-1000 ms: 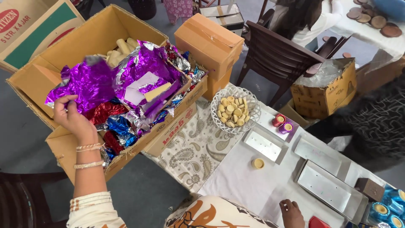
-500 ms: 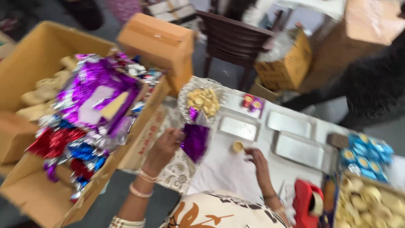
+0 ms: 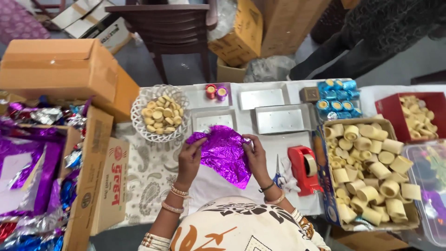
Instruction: The person wraps small, round, light-colored candies in shiny purple foil. They pick up a candy, place it on a piece of foil, fold the foil around it, and then use scissors to trim the excess material. The wrapped candies are placed into a white tray.
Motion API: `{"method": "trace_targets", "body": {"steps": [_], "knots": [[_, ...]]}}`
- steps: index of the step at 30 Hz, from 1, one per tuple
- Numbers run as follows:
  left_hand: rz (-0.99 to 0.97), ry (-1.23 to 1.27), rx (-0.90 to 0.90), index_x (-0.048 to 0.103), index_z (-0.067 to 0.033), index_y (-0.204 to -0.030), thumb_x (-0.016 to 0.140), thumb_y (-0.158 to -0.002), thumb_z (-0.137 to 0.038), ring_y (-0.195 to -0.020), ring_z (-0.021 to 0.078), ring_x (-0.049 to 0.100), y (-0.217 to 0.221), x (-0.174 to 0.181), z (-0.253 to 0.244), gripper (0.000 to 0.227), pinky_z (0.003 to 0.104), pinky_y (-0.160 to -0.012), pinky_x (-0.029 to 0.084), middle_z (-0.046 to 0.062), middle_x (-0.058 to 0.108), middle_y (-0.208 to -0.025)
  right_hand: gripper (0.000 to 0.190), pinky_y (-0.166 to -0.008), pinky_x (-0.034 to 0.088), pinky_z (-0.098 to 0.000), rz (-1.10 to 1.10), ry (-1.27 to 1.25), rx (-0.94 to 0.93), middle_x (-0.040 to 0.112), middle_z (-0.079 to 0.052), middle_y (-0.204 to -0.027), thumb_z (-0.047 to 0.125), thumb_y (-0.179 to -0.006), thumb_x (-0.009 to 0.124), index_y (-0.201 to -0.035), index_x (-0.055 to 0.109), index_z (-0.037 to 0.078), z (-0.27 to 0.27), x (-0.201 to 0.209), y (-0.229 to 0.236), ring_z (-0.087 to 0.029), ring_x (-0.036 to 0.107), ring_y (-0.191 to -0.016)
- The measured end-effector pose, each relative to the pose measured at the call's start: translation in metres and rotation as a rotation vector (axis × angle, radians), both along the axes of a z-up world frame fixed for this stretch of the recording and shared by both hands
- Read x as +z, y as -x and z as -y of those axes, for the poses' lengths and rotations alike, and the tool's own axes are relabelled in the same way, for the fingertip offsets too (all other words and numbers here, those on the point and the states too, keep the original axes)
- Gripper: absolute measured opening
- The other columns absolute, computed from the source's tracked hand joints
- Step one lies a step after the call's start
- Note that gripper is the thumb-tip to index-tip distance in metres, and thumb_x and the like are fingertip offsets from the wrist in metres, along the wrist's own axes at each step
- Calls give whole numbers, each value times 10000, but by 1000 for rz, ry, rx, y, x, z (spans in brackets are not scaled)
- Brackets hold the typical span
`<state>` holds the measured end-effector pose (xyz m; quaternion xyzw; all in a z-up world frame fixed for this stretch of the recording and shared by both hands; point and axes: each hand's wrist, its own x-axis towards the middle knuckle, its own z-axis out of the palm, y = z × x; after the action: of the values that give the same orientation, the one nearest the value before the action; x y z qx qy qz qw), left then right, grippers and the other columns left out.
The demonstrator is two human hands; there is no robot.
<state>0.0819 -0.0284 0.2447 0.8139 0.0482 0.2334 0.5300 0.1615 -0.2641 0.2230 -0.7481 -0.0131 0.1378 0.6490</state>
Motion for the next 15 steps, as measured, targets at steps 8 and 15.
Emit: {"method": "trace_targets", "body": {"steps": [8,15], "knots": [[-116,241,-4,573,-38,-1415,716,-878,-11,-1050,197,589,-8,-38,6,557,276,-887,533,105,565,-1297,193,-695,394,-164,172,-235,-116,522,76,-885,70,-1064,533,-1231,628,44,32,0,-9,-10,446,-779],[-37,-222,-269,463,-18,-1478,861,-803,-332,-1404,364,419,-36,5,16,844,504,-1173,338,174,453,-1487,190,-606,338,-196,37,-84,-12,508,55,-820,119,-1091,516,-1156,679,45,37,13,-6,-24,393,-699]]}}
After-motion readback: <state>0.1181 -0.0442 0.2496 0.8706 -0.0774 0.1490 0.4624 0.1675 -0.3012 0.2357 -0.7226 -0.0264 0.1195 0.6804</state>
